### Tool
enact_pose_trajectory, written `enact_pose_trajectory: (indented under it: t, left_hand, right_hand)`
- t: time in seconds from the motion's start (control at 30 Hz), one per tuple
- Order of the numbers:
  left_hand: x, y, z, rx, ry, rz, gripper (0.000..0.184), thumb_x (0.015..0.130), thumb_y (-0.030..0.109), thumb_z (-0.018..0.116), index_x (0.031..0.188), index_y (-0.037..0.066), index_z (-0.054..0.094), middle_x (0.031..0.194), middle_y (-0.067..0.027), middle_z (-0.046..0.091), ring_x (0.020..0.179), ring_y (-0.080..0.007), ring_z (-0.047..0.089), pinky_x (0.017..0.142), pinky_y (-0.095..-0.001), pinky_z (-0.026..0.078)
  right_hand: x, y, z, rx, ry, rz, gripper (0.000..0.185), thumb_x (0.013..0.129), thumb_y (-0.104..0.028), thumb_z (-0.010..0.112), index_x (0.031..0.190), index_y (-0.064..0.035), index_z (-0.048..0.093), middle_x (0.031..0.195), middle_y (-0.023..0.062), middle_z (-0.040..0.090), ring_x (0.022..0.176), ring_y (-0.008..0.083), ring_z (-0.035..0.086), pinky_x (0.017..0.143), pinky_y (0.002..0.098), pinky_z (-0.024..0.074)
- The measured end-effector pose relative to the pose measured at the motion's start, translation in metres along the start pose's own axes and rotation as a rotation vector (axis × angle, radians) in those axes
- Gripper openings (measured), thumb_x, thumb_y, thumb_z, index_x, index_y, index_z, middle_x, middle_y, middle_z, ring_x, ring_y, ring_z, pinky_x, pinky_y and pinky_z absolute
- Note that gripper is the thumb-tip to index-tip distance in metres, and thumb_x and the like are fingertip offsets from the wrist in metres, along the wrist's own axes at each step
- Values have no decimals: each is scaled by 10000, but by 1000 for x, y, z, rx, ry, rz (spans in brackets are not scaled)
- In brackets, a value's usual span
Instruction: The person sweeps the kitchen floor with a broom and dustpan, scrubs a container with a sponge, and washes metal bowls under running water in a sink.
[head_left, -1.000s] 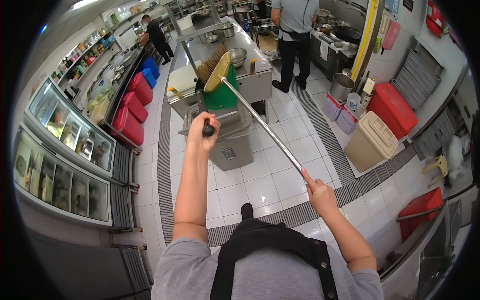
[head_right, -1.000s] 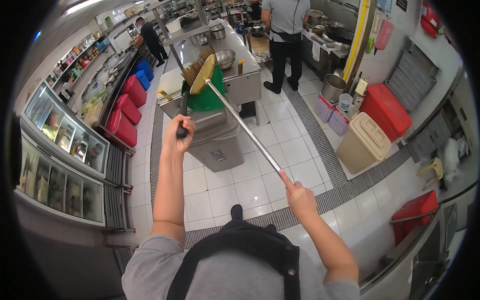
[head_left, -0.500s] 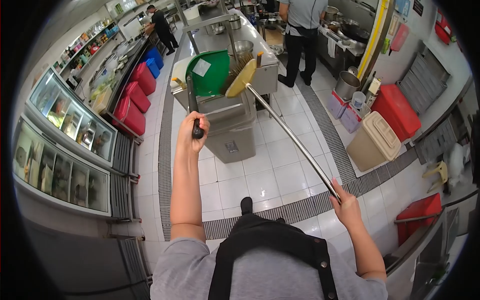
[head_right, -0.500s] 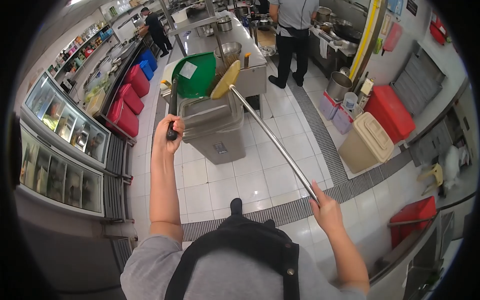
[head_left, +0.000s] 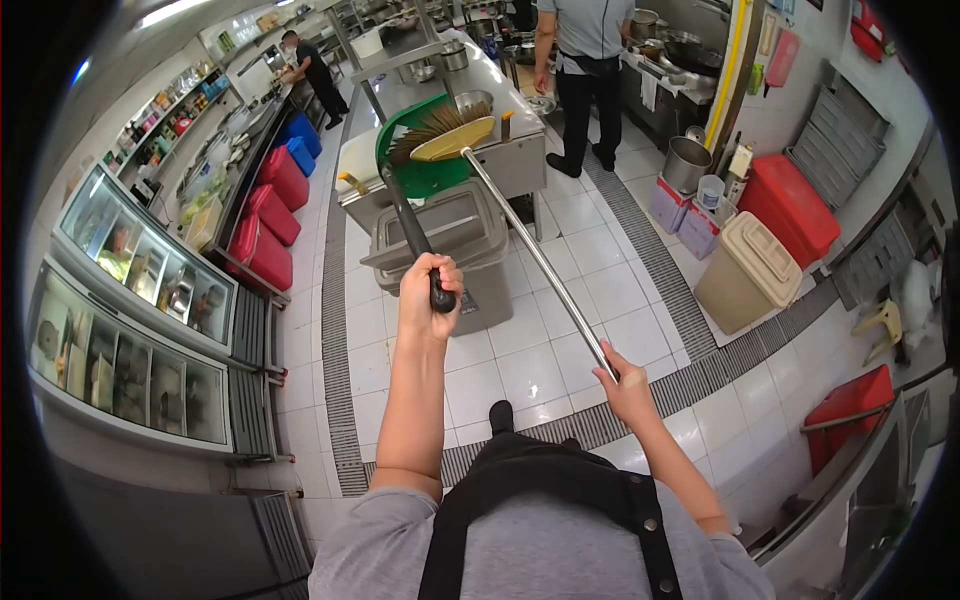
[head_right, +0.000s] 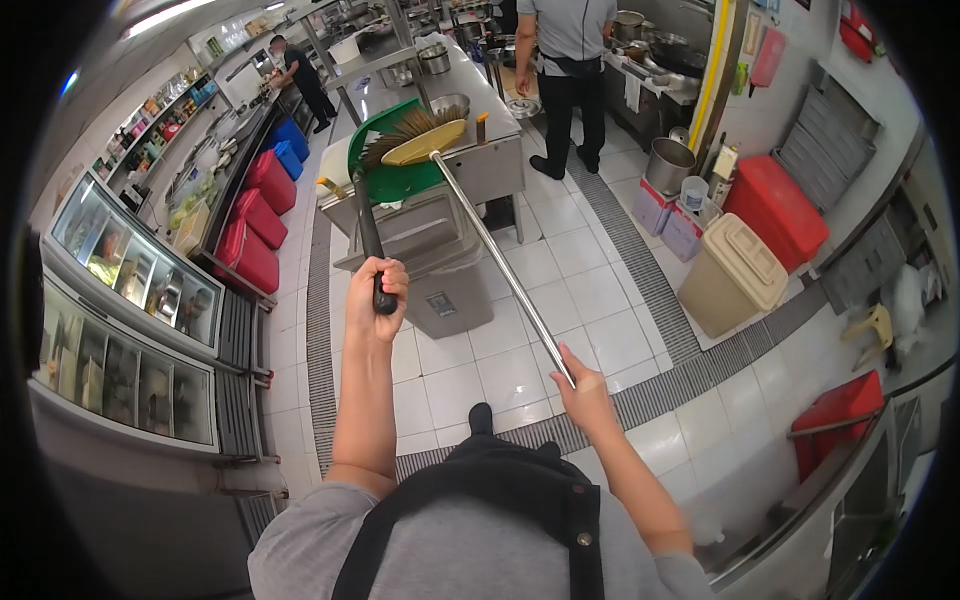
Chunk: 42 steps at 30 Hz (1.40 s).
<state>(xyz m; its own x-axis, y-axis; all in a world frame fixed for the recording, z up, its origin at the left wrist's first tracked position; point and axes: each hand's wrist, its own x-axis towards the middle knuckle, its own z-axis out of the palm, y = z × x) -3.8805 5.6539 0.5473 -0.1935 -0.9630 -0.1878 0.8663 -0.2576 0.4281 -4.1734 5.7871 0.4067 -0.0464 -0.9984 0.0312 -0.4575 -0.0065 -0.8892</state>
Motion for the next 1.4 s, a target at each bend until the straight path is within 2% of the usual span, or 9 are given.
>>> enact_pose_trajectory:
  t: [0.13, 0.33, 0.43, 0.73, 0.93, 1.07, 1.17, 1.3, 1.4]
  left_hand:
    - [-5, 10, -3, 12, 52, 54, 106, 821, -5, 488, 742, 29, 425, 642, -8, 442, 523, -62, 445, 436, -166, 428]
    - [1, 3, -22, 132, 159, 112, 114, 812, 2, 507, 721, 24, 443, 619, -23, 458, 507, -78, 443, 432, -179, 409]
    - [-2, -8, -30, 258, 238, 168, 145, 822, 12, 501, 701, 41, 427, 614, -17, 456, 498, -70, 440, 427, -174, 413]
    - [-15, -19, -46, 446, 423, 265, 132, 803, 9, 524, 696, 26, 450, 597, -41, 467, 456, -102, 450, 402, -202, 392]
    - [-16, -7, -45, 435, 420, 286, 166, 811, 8, 520, 670, 40, 439, 589, -44, 475, 464, -98, 456, 407, -194, 401]
    - [-6, -7, -27, 278, 303, 278, 180, 827, -9, 502, 675, 45, 421, 604, -39, 473, 494, -90, 467, 421, -177, 418]
    - [0, -19, -16, 205, 261, 211, 138, 797, 1, 529, 694, 13, 437, 597, -62, 462, 482, -133, 480, 431, -224, 421]
    - [9, -31, -9, 115, 223, 171, 110, 798, -2, 511, 708, 0, 448, 618, -63, 470, 511, -132, 493, 451, -224, 428]
    - [16, -31, -15, 191, 198, 163, 103, 795, -5, 503, 715, 6, 440, 622, -62, 468, 521, -132, 495, 463, -224, 433]
  right_hand:
    - [-4, 1, 7, 5, 19, -7, 488, 868, -149, 636, 1327, -62, 497, 1211, 244, 573, 1137, 347, 567, 919, 355, 468]
    - [-21, 16, 9, 0, -27, 50, 482, 857, -152, 654, 1309, -57, 515, 1184, 251, 580, 1116, 373, 564, 908, 354, 472]
    - [-25, 19, 10, -23, -50, 61, 483, 849, -109, 665, 1302, -24, 518, 1190, 238, 595, 1101, 293, 611, 893, 315, 479]
    - [-14, 26, -33, -184, -50, 36, 476, 855, -178, 657, 1302, -81, 524, 1129, 257, 597, 1068, 394, 572, 865, 385, 490]
    - [-2, 21, -94, -211, -61, -59, 474, 849, -93, 654, 1295, -16, 512, 1201, 238, 584, 1127, 346, 573, 926, 338, 472]
    - [6, 12, -102, -66, -139, 98, 449, 871, -104, 639, 1281, 29, 510, 1220, 248, 574, 1165, 342, 555, 952, 326, 451]
    - [14, 6, -85, -138, -147, 5, 449, 874, -107, 635, 1282, 29, 509, 1221, 251, 571, 1163, 341, 556, 956, 336, 450]
    - [13, 8, -64, -137, -147, -53, 445, 892, -168, 611, 1301, -23, 510, 1171, 271, 583, 1098, 399, 570, 912, 364, 473]
    - [13, -15, -65, -430, -177, -64, 499, 894, -217, 599, 1356, -97, 452, 942, 216, 653, 856, 408, 626, 748, 438, 514]
